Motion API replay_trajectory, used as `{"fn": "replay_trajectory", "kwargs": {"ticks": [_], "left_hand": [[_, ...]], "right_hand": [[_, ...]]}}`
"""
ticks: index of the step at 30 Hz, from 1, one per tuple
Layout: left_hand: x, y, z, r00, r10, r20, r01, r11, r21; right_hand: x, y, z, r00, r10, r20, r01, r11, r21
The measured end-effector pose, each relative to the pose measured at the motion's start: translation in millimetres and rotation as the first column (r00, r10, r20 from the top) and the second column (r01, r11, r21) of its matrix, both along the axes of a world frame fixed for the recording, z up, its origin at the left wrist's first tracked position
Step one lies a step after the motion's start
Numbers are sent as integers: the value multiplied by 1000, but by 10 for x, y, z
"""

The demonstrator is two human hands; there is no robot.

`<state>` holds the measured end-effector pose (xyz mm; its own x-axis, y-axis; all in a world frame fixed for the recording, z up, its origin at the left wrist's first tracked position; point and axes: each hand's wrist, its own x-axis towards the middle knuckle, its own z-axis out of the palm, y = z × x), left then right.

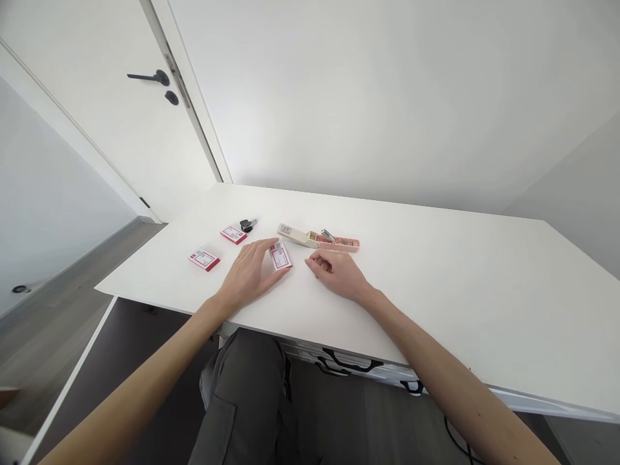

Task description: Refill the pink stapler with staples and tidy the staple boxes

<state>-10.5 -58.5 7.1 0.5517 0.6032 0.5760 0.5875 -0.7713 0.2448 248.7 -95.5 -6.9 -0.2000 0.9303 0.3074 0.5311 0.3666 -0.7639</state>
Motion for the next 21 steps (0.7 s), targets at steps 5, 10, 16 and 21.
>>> {"fn": "replay_trajectory", "kwargs": {"ticks": [5, 10, 16, 21], "left_hand": [[300, -33, -30, 996, -60, 73, 61, 998, -12], [323, -52, -9, 983, -130, 133, 147, 981, -127], [280, -42, 19, 949, -158, 274, 230, 940, -252], [280, -20, -2, 916, -120, 382, 245, 922, -298]], "right_hand": [[12, 22, 56, 984, 114, -138, -137, 976, -170], [50, 54, 49, 950, 139, -279, -205, 952, -225], [75, 60, 90, 939, 180, -294, -248, 945, -214], [86, 57, 120, 948, 215, -235, -263, 944, -197]]}}
